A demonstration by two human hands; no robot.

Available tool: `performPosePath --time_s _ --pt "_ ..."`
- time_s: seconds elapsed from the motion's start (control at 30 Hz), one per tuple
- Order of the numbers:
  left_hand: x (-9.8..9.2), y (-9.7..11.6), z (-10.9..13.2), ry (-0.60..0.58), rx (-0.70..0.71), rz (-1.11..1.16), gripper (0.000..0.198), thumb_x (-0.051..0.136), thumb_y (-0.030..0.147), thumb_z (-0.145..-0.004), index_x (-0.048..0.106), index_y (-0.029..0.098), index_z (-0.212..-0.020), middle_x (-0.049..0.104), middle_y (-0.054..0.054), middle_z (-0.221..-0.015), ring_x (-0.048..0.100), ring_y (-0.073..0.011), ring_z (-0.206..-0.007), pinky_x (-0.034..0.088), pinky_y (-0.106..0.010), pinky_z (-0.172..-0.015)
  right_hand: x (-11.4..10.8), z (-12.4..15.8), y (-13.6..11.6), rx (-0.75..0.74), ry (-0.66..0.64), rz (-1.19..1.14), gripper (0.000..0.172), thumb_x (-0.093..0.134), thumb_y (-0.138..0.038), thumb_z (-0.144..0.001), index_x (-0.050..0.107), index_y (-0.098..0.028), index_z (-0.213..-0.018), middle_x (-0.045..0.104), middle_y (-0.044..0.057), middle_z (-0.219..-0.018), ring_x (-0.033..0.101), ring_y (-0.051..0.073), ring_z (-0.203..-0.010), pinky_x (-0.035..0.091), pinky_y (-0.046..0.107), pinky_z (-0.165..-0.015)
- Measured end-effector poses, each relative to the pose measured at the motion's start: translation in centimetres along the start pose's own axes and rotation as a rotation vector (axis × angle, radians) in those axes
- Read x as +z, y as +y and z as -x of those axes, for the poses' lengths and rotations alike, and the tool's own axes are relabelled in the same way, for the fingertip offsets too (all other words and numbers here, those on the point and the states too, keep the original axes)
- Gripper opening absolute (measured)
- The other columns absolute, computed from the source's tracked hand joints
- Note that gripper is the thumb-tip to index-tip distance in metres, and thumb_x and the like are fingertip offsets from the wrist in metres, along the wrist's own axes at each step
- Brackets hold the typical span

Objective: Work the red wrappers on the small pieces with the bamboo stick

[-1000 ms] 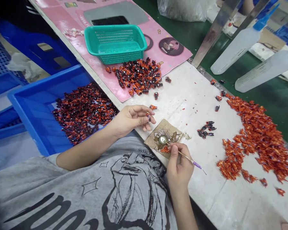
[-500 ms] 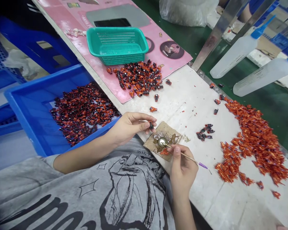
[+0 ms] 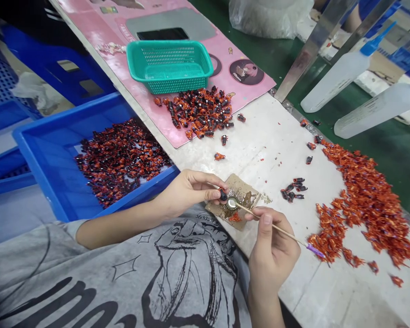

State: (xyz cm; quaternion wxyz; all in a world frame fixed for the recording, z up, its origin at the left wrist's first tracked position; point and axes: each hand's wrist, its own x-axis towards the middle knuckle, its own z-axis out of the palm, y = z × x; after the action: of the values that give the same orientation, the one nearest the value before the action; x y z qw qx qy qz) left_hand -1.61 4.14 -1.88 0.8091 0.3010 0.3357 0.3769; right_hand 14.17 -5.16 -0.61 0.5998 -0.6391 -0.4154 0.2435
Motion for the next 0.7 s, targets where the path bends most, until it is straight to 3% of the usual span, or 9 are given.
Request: performPosePath --time_s 0.13,0.47,0.7 --pt "0.31 -0.14 0.13 -0.011 -0.057 0.028 0.031 0.096 0.023 -0.051 0.079 0.014 -0.075 0.079 -0.003 -0.077 0.074 -0.0123 -0.063 0.06 -0.022 -0.063 0.57 0.04 -0.63 -0.076 -0.044 -0.057 0.019 0.065 -0.035 -0.097 0.072 -0.02 -0.086 0.069 0.002 -0.078 0.065 0.014 -0.074 0.052 0.03 -0.074" --pt "0.18 0.04 0.27 -0.016 -0.074 0.001 0.036 0.097 0.03 -0.052 0.079 0.013 -0.078 0.079 -0.004 -0.079 0.074 -0.0147 -0.064 0.062 -0.027 -0.067 1.04 0.06 -0.59 -0.096 -0.09 0.015 0.019 0.064 -0.034 -0.097 0.071 -0.02 -0.086 0.068 0.003 -0.081 0.066 0.014 -0.071 0.053 0.029 -0.068" --pt "0.11 -0.18 0.24 -0.039 -0.074 0.015 0.033 0.096 0.028 -0.054 0.08 0.014 -0.079 0.078 -0.003 -0.076 0.074 -0.0142 -0.065 0.062 -0.024 -0.066 0.92 0.18 -0.72 -0.136 -0.096 0.007 0.016 0.062 -0.029 -0.097 0.072 -0.021 -0.088 0.068 0.003 -0.082 0.065 0.016 -0.077 0.054 0.031 -0.072"
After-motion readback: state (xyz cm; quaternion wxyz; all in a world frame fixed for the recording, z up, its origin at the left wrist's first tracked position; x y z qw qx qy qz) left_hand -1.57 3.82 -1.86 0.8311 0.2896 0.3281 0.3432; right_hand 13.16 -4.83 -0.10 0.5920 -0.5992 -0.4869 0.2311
